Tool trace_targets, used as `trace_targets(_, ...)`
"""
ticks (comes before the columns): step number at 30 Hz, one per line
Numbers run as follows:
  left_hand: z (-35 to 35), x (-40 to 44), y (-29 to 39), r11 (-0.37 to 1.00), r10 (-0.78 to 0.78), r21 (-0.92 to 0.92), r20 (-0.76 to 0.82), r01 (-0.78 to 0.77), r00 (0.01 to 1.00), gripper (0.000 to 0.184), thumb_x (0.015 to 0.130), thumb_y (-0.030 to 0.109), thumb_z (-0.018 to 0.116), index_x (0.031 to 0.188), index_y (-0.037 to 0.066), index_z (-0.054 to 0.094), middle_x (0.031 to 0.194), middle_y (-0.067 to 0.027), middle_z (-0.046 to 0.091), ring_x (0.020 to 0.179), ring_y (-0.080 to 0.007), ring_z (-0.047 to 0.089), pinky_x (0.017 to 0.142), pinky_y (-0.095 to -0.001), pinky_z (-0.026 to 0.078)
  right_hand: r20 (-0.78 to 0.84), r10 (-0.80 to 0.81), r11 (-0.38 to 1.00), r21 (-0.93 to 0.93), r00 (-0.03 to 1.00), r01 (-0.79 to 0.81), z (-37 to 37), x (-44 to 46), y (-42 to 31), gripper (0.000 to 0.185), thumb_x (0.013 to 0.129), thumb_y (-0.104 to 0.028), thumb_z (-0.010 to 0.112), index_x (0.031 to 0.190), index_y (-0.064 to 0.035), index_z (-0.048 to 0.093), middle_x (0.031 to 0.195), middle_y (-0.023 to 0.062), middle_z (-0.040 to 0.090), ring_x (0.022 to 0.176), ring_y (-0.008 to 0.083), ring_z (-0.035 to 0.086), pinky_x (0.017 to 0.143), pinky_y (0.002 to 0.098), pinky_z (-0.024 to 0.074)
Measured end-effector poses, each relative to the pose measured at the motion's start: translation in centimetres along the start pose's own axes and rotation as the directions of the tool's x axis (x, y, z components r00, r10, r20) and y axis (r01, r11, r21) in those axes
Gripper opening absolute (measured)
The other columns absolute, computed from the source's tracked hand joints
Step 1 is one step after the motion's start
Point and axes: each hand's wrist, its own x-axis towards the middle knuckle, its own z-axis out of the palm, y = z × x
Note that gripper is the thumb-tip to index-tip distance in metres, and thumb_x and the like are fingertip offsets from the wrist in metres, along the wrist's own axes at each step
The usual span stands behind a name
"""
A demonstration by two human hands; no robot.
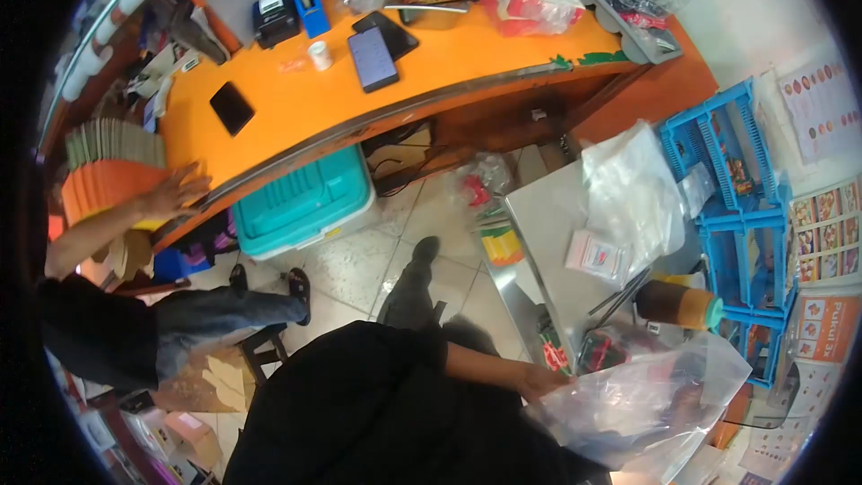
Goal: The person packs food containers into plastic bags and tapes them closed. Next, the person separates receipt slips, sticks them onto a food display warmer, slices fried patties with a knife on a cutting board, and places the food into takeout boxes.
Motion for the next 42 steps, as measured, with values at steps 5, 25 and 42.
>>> trace_targets(5, 1.2, -2.4, -5.2, 0.848, -0.134, 0.396, -0.482, 0.352, 0.866, 0.044, 0.086, 0.035, 0.043, 0.116, 0.004, 0.039, 0.109, -0.0018, 0.048, 0.097, -0.0111, 0.047, 0.079, -0.0302, 0.042, 0.046, 0.042, 0.997, -0.068, 0.998, -0.039, -5.5, -2.6, 4.1, 0.027, 0.079, -0.011, 0.05, 0.103, 0.0011, 0.051, 0.08, 0.0061, 0.054, 0.066, 0.0145, 0.051, 0.057, 0.0229, 0.0399)
trace_targets(25, 2.7, -0.1, -9.6, 0.48, 0.352, 0.836, -0.46, 0.264, 0.815, 0.037, 0.069, 0.004, 0.064, 0.104, 0.003, 0.05, 0.086, -0.0012, 0.056, 0.09, -0.0119, 0.049, 0.077, -0.0256, 0.04, 0.891, 0.141, 0.988, -0.101, 0.431, -0.113, -5.8, -15.0, 10.6, 0.024, 0.075, -0.02, 0.056, 0.069, 0.0028, 0.052, 0.055, 0.0193, 0.049, 0.047, 0.0303, 0.05, 0.043, 0.0357, 0.0348)
trace_targets(42, 10.9, 1.0, -3.8, -0.588, -0.172, 0.809, -0.136, 0.009, 0.976, 0.039, 0.075, 0.014, 0.05, 0.111, 0.029, 0.051, 0.059, -0.0122, 0.054, 0.057, -0.0255, 0.056, 0.058, -0.0317, 0.046, 0.468, -0.059, 0.998, 0.008, 0.882, 0.062, 3.8, -4.9, 7.9, 0.033, 0.082, -0.023, 0.044, 0.106, 0.0013, 0.046, 0.103, 0.0147, 0.051, 0.093, 0.0227, 0.05, 0.07, 0.0349, 0.0429)
